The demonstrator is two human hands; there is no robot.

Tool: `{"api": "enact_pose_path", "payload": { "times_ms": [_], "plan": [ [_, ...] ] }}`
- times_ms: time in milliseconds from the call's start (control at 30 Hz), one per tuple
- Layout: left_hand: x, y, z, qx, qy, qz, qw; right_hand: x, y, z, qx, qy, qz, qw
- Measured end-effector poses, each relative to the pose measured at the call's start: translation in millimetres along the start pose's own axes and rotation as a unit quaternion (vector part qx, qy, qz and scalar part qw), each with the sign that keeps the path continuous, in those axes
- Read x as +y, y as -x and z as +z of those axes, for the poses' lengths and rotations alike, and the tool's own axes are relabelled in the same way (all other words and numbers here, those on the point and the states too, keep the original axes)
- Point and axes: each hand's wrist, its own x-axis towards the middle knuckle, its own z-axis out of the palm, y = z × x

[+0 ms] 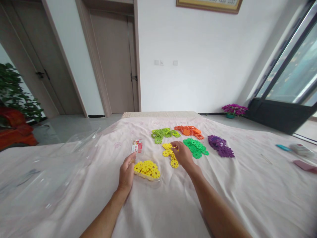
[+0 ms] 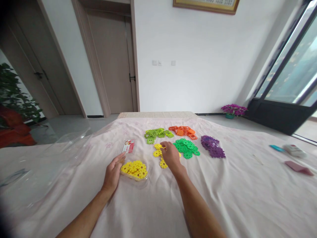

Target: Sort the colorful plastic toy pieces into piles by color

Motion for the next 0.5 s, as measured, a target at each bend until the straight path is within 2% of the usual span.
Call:
{"api": "enact_pose_path", "payload": {
  "times_ms": [100,200,367,500],
  "plan": [
    [-3.6,-1.9,1.0,-0.002,0.018,-0.003,1.000,32.2,-5.8,-4.9,0.012,0.131,0.024,0.991],
    [-7.3,-3.8,0.9,-0.002,0.009,-0.001,1.000,48.6,-4.9,-0.1,-0.006,0.190,0.038,0.981],
    [-9.3,-4.9,0.3,-0.001,-0.007,0.006,1.000,49.2,-3.1,12.4,-0.050,0.211,0.031,0.976],
    [-8.7,-4.6,0.7,0.004,-0.005,0.006,1.000,49.0,-5.9,12.9,-0.067,0.206,0.017,0.976]
  ]
}}
